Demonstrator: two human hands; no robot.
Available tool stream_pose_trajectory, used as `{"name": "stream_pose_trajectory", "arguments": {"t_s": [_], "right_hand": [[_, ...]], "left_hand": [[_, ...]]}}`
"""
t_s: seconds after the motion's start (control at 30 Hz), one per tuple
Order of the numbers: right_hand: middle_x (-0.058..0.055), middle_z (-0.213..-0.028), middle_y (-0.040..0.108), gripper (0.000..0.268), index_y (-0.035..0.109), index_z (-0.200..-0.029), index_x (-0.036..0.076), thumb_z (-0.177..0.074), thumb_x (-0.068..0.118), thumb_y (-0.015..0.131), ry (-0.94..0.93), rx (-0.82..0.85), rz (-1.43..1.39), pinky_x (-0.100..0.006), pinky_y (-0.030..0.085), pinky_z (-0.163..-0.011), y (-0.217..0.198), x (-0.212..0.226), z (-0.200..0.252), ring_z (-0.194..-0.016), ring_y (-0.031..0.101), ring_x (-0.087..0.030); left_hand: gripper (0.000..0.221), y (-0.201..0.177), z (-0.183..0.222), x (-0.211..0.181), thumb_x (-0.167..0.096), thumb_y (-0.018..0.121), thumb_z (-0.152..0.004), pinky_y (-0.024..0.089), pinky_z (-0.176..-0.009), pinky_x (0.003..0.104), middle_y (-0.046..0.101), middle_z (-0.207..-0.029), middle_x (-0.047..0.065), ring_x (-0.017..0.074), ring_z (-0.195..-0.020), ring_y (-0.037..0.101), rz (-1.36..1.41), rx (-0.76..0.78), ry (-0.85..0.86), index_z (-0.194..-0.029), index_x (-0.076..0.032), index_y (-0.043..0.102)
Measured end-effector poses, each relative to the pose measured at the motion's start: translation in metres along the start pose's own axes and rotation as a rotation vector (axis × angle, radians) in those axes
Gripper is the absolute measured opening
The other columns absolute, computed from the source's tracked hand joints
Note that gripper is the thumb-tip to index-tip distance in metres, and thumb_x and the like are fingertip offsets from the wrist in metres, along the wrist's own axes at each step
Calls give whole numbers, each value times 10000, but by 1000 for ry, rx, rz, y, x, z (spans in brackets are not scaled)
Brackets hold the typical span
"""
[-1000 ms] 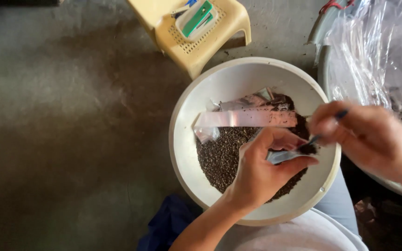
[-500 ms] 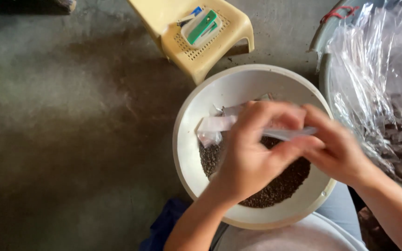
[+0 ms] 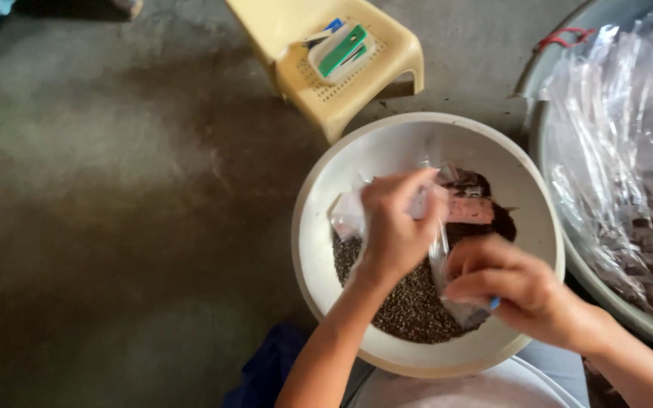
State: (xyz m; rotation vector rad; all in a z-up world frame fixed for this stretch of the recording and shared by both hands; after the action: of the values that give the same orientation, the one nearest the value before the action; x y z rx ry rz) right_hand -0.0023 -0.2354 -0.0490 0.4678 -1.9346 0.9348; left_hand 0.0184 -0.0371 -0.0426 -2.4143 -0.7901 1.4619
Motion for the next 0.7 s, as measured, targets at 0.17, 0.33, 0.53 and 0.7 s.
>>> {"name": "stream_pose_trajectory", "arguments": {"t_s": [0.17,0.33,0.53,0.7], "right_hand": [[-98,-1055,577,185,478,-1237,17,-1101,141,459,334,-466,-91,-251,514,-655,-10,-40,-17,-728,583,-116],[11,-639,401,277,433,-909,157,-985,183,698,678,-778,-449,-195,302,-301,11,-59,-31,-376,378,-68],[-49,-731,535,182,664,-1022,22,-911,123,768,549,-789,-457,-275,403,-385,-1,-70,-4,-448,505,-134],[-83,-657,679,292,732,-585,41,-845,153,801,455,-477,-538,-341,539,-624,-8,-6,0,-634,604,-171]], "left_hand": [[382,18,30,-13,67,638,-827,379,-986,354,721,-1058,25,220,-1024,630,-63,197,-52,-1167,-106,629],[258,9,19,-24,118,587,-906,384,-983,426,640,-977,91,295,-1032,620,-113,128,183,-1077,-75,573],[114,3,21,-20,-91,671,-957,534,-795,386,705,-914,29,278,-770,673,65,112,-10,-1049,-144,632],[88,7,19,-7,-158,765,-912,551,-715,322,750,-816,14,204,-678,678,241,238,-238,-956,-196,699]]}}
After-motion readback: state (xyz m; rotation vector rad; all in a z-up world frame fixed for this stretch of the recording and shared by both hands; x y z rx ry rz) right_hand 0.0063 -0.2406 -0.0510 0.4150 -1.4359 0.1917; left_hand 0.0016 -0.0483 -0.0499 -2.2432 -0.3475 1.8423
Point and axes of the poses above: each hand's wrist, its own z-axis away from the middle knuckle, its own y-axis out of the palm, x = y × z, the point moved 1 cm from there along -z, towards the middle knuckle
